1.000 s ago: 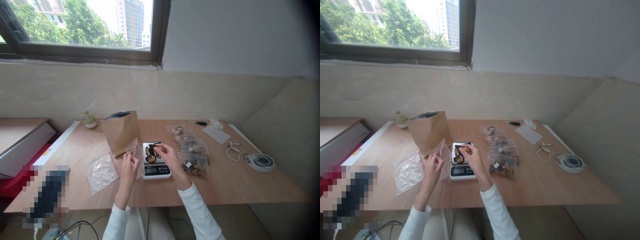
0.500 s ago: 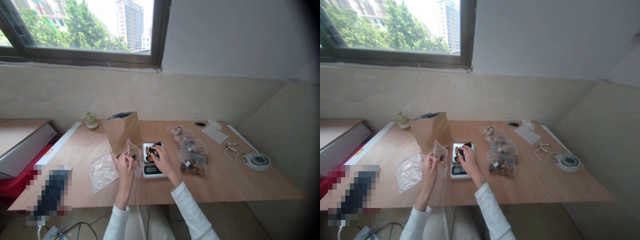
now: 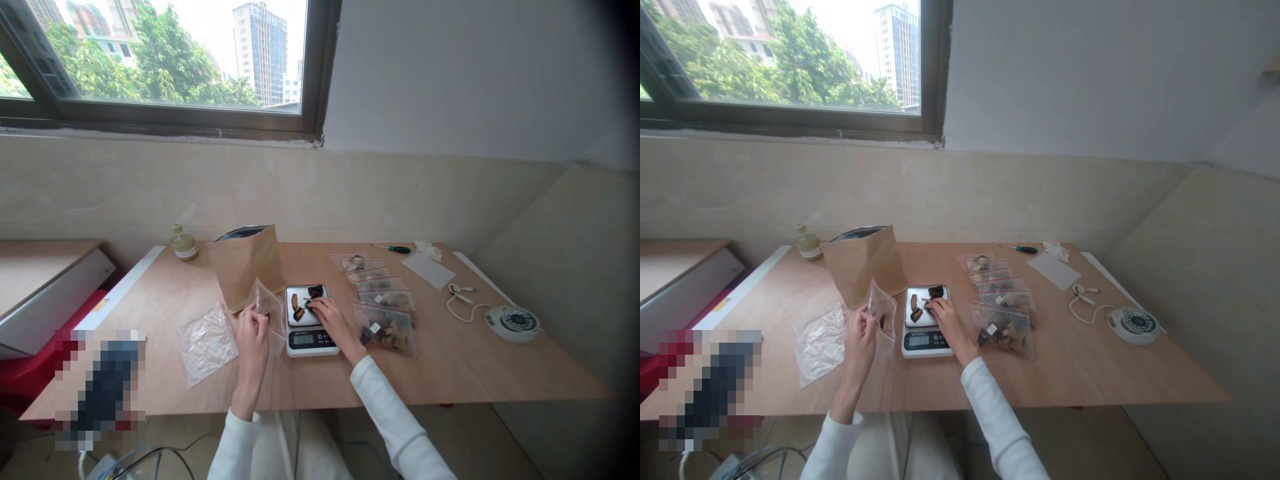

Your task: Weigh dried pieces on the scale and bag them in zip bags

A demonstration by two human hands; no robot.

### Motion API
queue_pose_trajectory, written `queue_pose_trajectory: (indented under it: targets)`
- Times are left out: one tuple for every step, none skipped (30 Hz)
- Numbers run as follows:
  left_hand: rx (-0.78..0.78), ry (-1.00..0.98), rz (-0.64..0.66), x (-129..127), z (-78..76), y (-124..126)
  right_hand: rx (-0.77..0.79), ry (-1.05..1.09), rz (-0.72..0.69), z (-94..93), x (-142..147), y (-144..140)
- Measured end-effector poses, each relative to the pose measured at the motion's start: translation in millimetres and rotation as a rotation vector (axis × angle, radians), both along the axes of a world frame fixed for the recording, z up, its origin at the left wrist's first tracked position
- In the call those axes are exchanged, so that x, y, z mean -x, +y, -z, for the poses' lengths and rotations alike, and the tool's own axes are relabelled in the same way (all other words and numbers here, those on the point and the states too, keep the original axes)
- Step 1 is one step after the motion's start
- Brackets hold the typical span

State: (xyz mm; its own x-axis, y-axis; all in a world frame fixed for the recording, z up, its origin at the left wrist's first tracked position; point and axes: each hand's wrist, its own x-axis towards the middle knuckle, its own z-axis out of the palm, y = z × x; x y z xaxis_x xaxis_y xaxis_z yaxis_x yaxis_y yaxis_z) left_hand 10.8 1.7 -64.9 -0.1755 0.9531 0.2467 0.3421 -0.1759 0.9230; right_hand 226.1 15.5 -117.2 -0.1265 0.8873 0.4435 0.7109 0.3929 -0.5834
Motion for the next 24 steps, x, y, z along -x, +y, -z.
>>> queue_pose_trajectory:
  targets:
    - [-0.002, 0.002, 0.003, 0, 0.0, 0, -0.001, 0.028, 0.009, -1.0, 0, 0]
    - [-0.003, 0.008, 0.003, -1, 0.0, 0, -0.002, 0.059, 0.021, -2.7, 0, 0]
    - [-0.005, 0.017, 0.001, -1, 0.1, 0, -0.002, 0.093, 0.037, -5.4, 0, 0]
    - [-0.007, 0.027, -0.001, -2, 0.1, 0, -0.001, 0.130, 0.052, -9.5, 1, -1]
    - [-0.011, 0.037, -0.004, -2, 0.1, 0, -0.001, 0.174, 0.066, -15.2, 3, -1]
    - [-0.016, 0.045, -0.004, -3, 0.2, 0, -0.001, 0.226, 0.078, -22.4, 6, -2]
    - [-0.020, 0.050, -0.003, -3, 0.3, 0, -0.001, 0.287, 0.083, -31.1, 10, -3]
    - [-0.023, 0.052, 0.000, -4, 0.4, 0, 0.011, 0.353, 0.074, -41.0, 14, -4]
    - [-0.024, 0.052, 0.003, -5, 0.5, 0, 0.036, 0.420, 0.051, -51.6, 19, -6]
    - [-0.026, 0.053, 0.007, -7, 0.6, 0, 0.078, 0.483, 0.010, -62.5, 25, -7]
    - [-0.030, 0.057, 0.010, -8, 0.7, -1, 0.138, 0.535, -0.046, -73.0, 30, -9]
    - [-0.034, 0.062, 0.012, -9, 0.7, -1, 0.204, 0.571, -0.107, -82.8, 36, -10]
    - [-0.037, 0.066, 0.014, -10, 0.6, -2, 0.270, 0.591, -0.168, -91.4, 41, -11]
    - [-0.039, 0.069, 0.018, -11, 0.5, -2, 0.328, 0.594, -0.216, -98.7, 45, -11]
    - [-0.037, 0.068, 0.020, -12, 0.2, -3, 0.374, 0.581, -0.249, -104.6, 49, -11]
    - [-0.034, 0.064, 0.022, -12, -0.2, -4, 0.408, 0.558, -0.266, -109.1, 52, -10]
    - [-0.029, 0.058, 0.024, -12, -0.7, -5, 0.431, 0.530, -0.271, -112.5, 55, -9]
    - [-0.025, 0.053, 0.028, -12, -1.4, -5, 0.442, 0.503, -0.262, -114.8, 58, -7]
    - [-0.022, 0.049, 0.031, -12, -2.1, -6, 0.445, 0.482, -0.248, -116.5, 60, -6]
    - [-0.021, 0.045, 0.033, -12, -2.9, -6, 0.444, 0.468, -0.233, -117.6, 63, -4]
    - [-0.022, 0.042, 0.033, -11, -3.7, -7, 0.446, 0.463, -0.222, -118.3, 65, -2]
    - [-0.024, 0.040, 0.032, -11, -4.4, -7, 0.455, 0.459, -0.213, -118.8, 67, -1]
    - [-0.028, 0.037, 0.031, -10, -5.1, -7, 0.473, 0.452, -0.204, -119.3, 69, 0]
    - [-0.034, 0.034, 0.028, -10, -5.7, -7, 0.497, 0.440, -0.194, -119.9, 71, 1]
